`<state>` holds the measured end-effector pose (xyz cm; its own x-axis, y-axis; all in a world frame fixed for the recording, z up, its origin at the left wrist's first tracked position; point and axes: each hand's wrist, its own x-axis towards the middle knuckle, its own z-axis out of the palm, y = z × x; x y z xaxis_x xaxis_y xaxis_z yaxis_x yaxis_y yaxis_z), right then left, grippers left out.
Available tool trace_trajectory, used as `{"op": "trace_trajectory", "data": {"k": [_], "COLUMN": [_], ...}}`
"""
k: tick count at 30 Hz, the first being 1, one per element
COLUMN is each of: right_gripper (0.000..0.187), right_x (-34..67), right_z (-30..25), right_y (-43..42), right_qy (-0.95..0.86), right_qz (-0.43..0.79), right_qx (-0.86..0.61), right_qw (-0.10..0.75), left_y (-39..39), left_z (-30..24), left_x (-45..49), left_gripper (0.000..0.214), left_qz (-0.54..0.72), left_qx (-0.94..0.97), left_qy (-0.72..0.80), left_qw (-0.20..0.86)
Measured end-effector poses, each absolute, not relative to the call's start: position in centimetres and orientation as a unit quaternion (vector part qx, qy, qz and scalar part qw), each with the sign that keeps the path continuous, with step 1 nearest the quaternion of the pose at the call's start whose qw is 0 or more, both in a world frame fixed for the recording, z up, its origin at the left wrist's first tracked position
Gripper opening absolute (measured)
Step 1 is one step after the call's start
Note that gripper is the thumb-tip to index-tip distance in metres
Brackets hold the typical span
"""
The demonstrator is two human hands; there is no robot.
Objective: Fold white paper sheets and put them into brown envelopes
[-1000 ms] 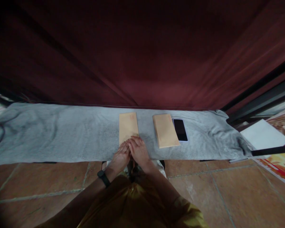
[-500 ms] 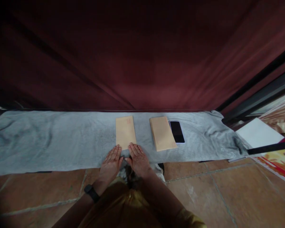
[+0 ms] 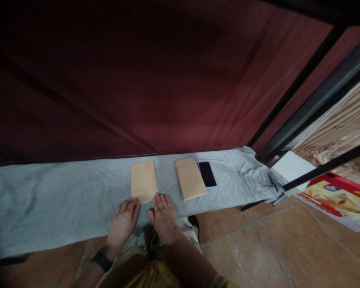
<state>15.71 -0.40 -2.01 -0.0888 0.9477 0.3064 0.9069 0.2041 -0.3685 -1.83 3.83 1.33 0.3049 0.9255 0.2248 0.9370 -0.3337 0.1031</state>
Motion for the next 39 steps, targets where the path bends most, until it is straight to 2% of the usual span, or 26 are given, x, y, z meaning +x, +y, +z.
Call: {"op": "trace_trajectory", "data": {"k": [6,9,12,15,21,23,26,28,30,33,36,39], "right_gripper": [0.05,0.048,0.047,0.047,0.041,0.037,0.03,0.034,0.042,0.046,0.042,0.04], "right_x": [14.4,14.3,14.2,13.8,13.9,14.7,15.9,16.3,16.0,14.8,13.8,13.9], "right_z": [-2.3,-2.1,-1.3,0.5,4.9,5.7,5.9,5.4,4.5,3.0,1.5,0.4], "right_y": [-0.4,-0.1,0.4,0.8,0.8,0.9,1.3,1.7,1.9,1.5,0.7,0.3], "right_qy": [-0.696,-0.695,-0.694,-0.69,-0.643,-0.619,-0.523,-0.42,-0.327,-0.238,-0.214,-0.234], "right_qz": [0.034,0.032,0.028,0.017,0.027,0.069,0.206,0.336,0.441,0.518,0.558,0.548], "right_qx": [-0.663,-0.669,-0.677,-0.688,-0.736,-0.737,-0.704,-0.644,-0.579,-0.529,-0.504,-0.518], "right_qw": [0.273,0.262,0.242,0.226,0.21,0.262,0.434,0.544,0.603,0.628,0.623,0.614], "left_y": [6.8,8.1,8.5,7.9,5.5,4.8,4.0,3.6,3.3,2.9,2.9,3.3], "left_z": [2.5,3.0,3.6,4.6,8.4,9.4,9.6,8.8,7.7,6.1,5.2,4.6], "left_x": [-0.4,-0.3,0.1,1.5,5.4,5.9,5.6,4.9,4.1,3.2,2.4,1.6], "left_gripper": [0.038,0.044,0.039,0.035,0.057,0.061,0.058,0.055,0.054,0.051,0.049,0.046], "left_qz": [-0.152,-0.261,-0.387,-0.43,-0.476,-0.478,-0.497,-0.488,-0.446,-0.403,-0.401,-0.386], "left_qx": [-0.694,-0.58,-0.454,-0.443,-0.443,-0.459,-0.443,-0.395,-0.341,-0.312,-0.353,-0.377], "left_qy": [-0.697,-0.722,-0.678,-0.63,-0.547,-0.531,-0.544,-0.562,-0.559,-0.536,-0.544,-0.563], "left_qw": [-0.099,-0.272,-0.43,-0.47,-0.528,-0.528,-0.512,-0.538,-0.61,-0.673,-0.647,-0.626]}}
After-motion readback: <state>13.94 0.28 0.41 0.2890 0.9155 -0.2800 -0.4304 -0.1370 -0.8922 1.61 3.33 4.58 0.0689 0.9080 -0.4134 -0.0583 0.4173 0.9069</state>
